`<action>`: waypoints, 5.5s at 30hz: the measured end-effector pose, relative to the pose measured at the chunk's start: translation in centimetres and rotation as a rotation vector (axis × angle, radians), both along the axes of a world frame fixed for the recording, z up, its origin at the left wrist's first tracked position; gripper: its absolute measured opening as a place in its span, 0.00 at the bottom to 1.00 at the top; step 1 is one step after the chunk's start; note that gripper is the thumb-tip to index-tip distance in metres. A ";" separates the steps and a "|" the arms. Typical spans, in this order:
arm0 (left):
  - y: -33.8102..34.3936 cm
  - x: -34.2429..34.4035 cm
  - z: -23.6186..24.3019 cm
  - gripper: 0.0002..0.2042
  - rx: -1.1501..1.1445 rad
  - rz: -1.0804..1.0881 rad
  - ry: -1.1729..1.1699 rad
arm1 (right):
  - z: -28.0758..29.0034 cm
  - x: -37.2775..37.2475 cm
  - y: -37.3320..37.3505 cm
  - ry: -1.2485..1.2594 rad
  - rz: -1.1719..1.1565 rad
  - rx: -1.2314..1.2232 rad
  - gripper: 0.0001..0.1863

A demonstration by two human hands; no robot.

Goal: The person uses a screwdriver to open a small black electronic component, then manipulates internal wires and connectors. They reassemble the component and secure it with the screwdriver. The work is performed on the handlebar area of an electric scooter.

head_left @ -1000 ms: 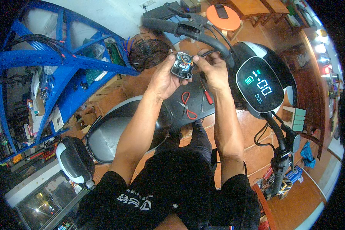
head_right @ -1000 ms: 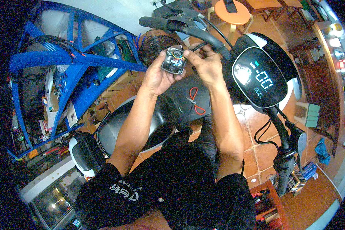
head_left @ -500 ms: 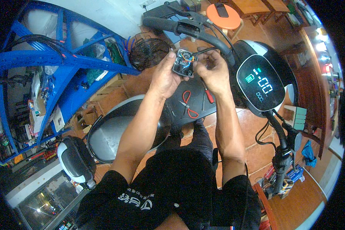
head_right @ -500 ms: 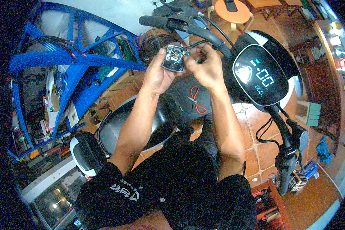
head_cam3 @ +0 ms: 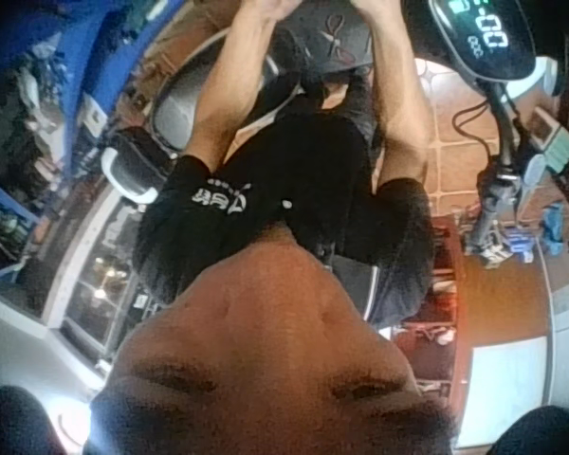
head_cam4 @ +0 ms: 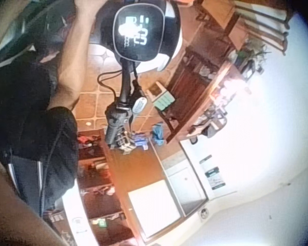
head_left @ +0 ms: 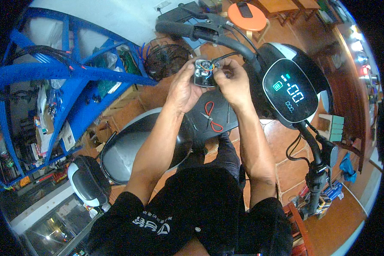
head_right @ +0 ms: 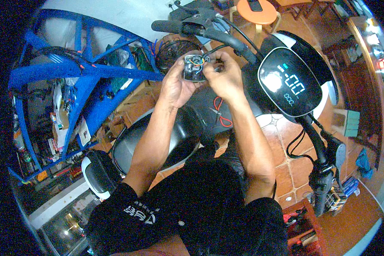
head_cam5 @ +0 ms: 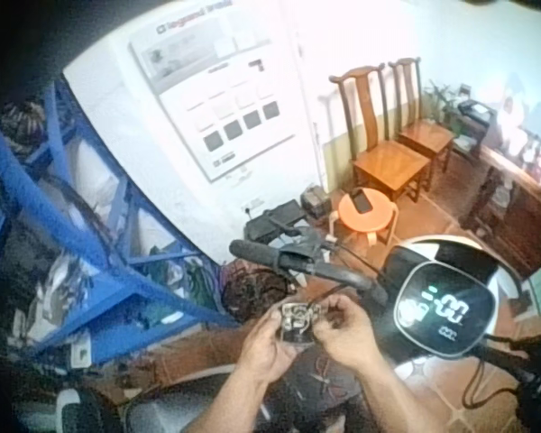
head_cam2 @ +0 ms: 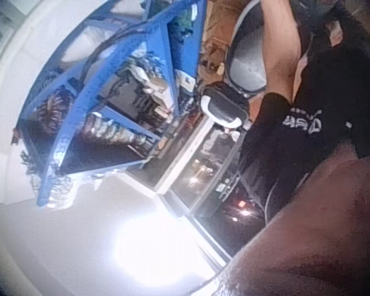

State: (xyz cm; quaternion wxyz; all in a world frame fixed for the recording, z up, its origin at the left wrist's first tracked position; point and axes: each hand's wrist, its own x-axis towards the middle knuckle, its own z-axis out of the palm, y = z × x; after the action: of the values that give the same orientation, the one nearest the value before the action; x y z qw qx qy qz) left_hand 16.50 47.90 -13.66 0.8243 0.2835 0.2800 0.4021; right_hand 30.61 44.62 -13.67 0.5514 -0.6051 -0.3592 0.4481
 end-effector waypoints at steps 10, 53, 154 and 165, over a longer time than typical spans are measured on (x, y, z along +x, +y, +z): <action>0.4 1.4 1.1 0.16 0.058 0.098 0.264 | 0.0 -0.3 -0.1 -0.362 -0.050 0.069 0.11; 0.2 3.0 1.6 0.14 0.518 0.396 0.676 | 3.2 0.5 -1.5 -0.743 -0.022 0.453 0.08; 0.0 1.5 1.3 0.21 0.391 0.213 0.135 | 4.2 -0.5 0.0 -0.723 -0.048 0.491 0.09; -0.1 1.4 1.4 0.18 0.418 0.193 0.209 | 3.4 -0.7 -0.4 -0.752 -0.067 0.495 0.08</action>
State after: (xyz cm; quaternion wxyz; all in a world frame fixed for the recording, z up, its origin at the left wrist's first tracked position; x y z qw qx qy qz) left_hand 17.91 47.81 -12.31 0.6722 0.4595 0.3003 0.4967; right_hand 29.92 44.26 -10.30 0.5248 -0.5870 -0.6113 0.0796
